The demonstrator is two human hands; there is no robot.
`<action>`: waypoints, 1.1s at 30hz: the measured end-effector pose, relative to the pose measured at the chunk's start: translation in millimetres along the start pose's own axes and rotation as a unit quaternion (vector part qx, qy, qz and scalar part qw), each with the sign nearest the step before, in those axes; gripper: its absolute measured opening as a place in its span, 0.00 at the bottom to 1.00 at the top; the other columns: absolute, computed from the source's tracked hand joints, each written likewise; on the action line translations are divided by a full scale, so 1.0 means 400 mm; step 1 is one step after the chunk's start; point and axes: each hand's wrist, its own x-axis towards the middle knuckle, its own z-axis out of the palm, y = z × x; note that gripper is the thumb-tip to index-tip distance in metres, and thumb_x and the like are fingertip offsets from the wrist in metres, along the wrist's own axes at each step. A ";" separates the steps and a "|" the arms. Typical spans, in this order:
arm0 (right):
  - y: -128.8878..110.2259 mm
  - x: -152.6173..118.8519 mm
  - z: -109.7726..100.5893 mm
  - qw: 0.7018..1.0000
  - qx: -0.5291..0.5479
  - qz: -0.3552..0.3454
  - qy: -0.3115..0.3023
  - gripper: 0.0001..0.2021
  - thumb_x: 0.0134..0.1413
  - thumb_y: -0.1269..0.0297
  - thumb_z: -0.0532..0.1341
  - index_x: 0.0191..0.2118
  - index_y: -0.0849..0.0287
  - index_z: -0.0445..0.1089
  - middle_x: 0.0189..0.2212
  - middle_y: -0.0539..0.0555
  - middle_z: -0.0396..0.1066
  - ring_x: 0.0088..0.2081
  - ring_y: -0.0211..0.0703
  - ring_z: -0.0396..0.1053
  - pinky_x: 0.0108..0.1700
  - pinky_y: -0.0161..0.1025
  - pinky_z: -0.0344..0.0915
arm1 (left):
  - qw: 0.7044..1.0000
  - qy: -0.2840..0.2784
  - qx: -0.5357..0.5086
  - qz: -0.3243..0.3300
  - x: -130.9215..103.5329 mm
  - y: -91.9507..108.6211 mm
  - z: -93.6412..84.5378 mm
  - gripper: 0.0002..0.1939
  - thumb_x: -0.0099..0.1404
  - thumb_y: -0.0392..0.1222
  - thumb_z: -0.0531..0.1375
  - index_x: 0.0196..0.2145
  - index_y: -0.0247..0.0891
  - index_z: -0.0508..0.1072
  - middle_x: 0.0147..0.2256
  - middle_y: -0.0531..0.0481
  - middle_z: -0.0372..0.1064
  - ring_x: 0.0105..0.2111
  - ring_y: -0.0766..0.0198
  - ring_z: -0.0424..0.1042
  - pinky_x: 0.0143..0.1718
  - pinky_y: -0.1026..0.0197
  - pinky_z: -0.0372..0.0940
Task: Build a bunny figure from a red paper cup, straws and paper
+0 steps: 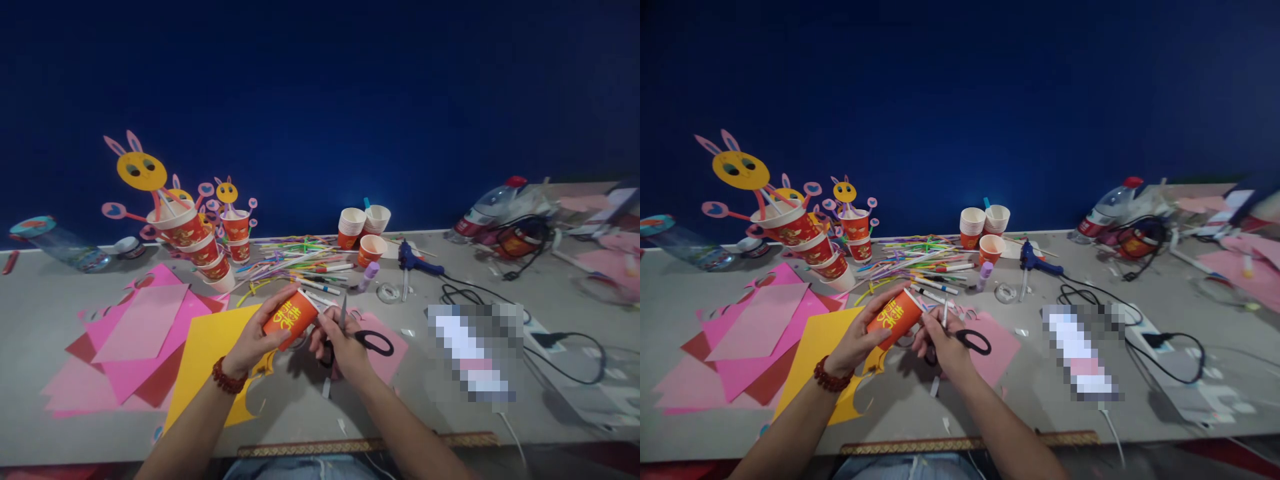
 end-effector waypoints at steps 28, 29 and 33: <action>-0.029 0.035 -0.084 0.643 -0.640 -0.417 -0.047 0.20 0.69 0.60 0.50 0.26 0.57 0.69 0.19 0.50 0.70 0.23 0.39 0.64 0.30 0.36 0.53 | 0.962 0.025 -0.203 -0.182 0.009 0.002 0.017 0.32 0.59 0.41 0.65 0.61 0.43 0.67 0.50 0.40 0.72 0.39 0.51 0.76 0.37 0.51 0.75; -0.028 0.038 -0.086 0.630 -0.646 -0.428 -0.049 0.21 0.69 0.60 0.50 0.26 0.57 0.69 0.19 0.50 0.69 0.23 0.39 0.64 0.30 0.37 0.52 | 0.961 0.026 -0.199 -0.189 0.009 0.003 0.014 0.32 0.59 0.42 0.65 0.61 0.43 0.67 0.49 0.40 0.73 0.39 0.51 0.76 0.36 0.51 0.75; -0.019 0.054 -0.091 0.608 -0.649 -0.453 -0.067 0.22 0.70 0.60 0.50 0.26 0.57 0.70 0.18 0.50 0.69 0.21 0.40 0.62 0.28 0.38 0.49 | 0.960 0.024 -0.184 -0.208 0.012 0.004 0.000 0.32 0.60 0.41 0.64 0.62 0.46 0.66 0.50 0.42 0.73 0.39 0.51 0.76 0.34 0.52 0.76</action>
